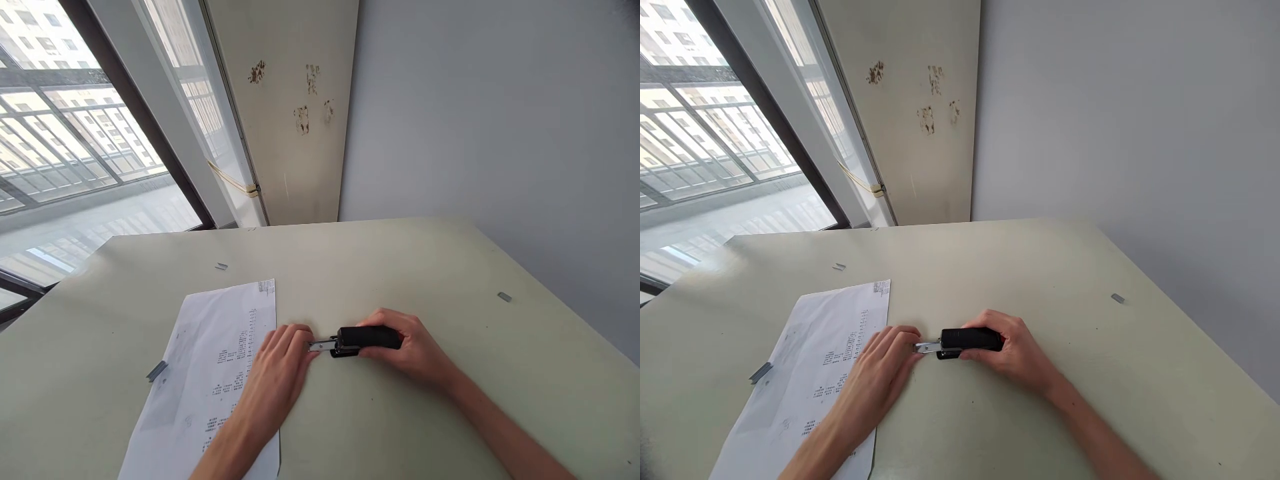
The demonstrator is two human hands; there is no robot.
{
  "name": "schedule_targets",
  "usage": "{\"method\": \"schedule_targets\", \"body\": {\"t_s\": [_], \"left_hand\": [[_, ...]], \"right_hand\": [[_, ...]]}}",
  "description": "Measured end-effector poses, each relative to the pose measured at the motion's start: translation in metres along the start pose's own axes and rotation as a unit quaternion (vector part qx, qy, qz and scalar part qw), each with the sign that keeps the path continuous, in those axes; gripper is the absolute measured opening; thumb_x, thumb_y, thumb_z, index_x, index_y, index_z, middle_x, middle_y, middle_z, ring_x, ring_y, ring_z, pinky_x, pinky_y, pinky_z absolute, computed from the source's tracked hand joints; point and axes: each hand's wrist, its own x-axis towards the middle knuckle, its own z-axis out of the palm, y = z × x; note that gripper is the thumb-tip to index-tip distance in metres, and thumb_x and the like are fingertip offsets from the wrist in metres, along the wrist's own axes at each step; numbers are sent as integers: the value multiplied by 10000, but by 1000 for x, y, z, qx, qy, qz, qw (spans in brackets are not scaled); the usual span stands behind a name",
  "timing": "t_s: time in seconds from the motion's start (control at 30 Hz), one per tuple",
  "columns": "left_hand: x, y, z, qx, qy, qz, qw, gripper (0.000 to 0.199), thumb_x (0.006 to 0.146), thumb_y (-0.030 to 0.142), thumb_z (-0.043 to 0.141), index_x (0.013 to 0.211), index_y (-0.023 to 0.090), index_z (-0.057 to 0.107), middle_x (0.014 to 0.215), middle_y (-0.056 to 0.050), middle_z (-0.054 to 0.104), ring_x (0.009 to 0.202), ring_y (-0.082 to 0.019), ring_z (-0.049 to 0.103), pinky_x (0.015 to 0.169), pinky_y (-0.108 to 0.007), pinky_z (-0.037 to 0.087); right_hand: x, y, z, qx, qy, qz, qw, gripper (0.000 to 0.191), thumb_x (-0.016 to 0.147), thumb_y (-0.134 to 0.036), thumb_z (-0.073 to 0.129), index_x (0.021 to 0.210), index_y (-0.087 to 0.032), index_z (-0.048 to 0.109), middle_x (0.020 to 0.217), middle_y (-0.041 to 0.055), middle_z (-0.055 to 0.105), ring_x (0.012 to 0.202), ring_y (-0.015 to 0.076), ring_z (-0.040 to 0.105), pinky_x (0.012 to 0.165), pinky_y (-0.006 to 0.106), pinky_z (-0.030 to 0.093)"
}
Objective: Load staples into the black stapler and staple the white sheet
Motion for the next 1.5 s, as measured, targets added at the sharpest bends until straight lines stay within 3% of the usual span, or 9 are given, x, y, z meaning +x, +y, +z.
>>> {"method": "schedule_targets", "body": {"t_s": [0.27,0.4,0.5,0.63,0.73,0.87,1.03,1.2,1.5], "left_hand": [[-2,-17,-10,57,35,18,998,181,1096,345,508,1152,251,652,1172,-53,718,1050,-225,673,893,-376,554],[-17,-35,-33,102,76,-28,991,313,1070,490,538,1244,257,654,1220,-75,725,1105,-268,685,922,-421,558],[-46,-60,-62,151,116,-91,977,347,1052,555,522,1163,275,694,1176,-65,740,1093,-292,691,938,-448,551],[-97,-93,-92,218,131,-260,932,497,994,687,483,1169,266,683,1179,-105,720,1103,-362,669,885,-500,557],[-127,-108,-102,223,119,-352,901,540,941,716,526,1192,264,685,1211,-124,710,1141,-394,652,862,-522,568],[-141,-113,-103,194,90,-395,893,471,941,657,552,1173,289,731,1305,-118,694,1215,-409,617,885,-547,568],[-134,-115,-104,186,99,-391,896,462,944,636,485,1056,272,747,1258,-118,731,1158,-392,647,843,-500,570],[-116,-102,-101,111,117,-393,905,506,930,714,489,1095,277,684,1034,-69,798,661,-233,697,628,-350,540],[-30,-32,-63,-181,52,-290,938,469,1047,643,415,1018,232,637,845,-43,726,812,-216,703,682,-305,538]], "right_hand": [[2,6,-2,4,6,12,1000,256,864,-454,847,1034,-279,770,1006,19,784,883,219,698,759,312,531],[1,4,-2,-10,-7,28,1000,216,886,-428,813,1028,-277,754,1006,13,774,869,211,678,738,304,507],[-1,3,-2,-23,-16,43,999,188,897,-414,789,1027,-284,748,987,3,764,850,206,665,722,301,489],[-1,1,-2,-27,-20,46,998,174,902,-409,774,1026,-289,747,967,-1,759,833,205,658,715,302,483],[-1,1,0,-26,-16,41,999,170,905,-417,770,1017,-291,749,969,0,760,833,206,660,718,302,487],[-2,1,1,-18,-13,39,999,188,908,-435,772,1031,-295,745,1000,2,766,849,207,669,734,302,500],[-3,1,1,-26,-11,42,999,200,912,-453,769,1036,-298,738,988,2,764,841,208,668,728,305,502],[-3,1,0,-32,-13,42,999,206,913,-463,766,1029,-295,741,972,3,757,830,207,664,717,304,512],[-2,-2,0,-50,-10,31,998,234,912,-482,752,1028,-279,743,973,16,754,834,214,672,741,316,537]]}}
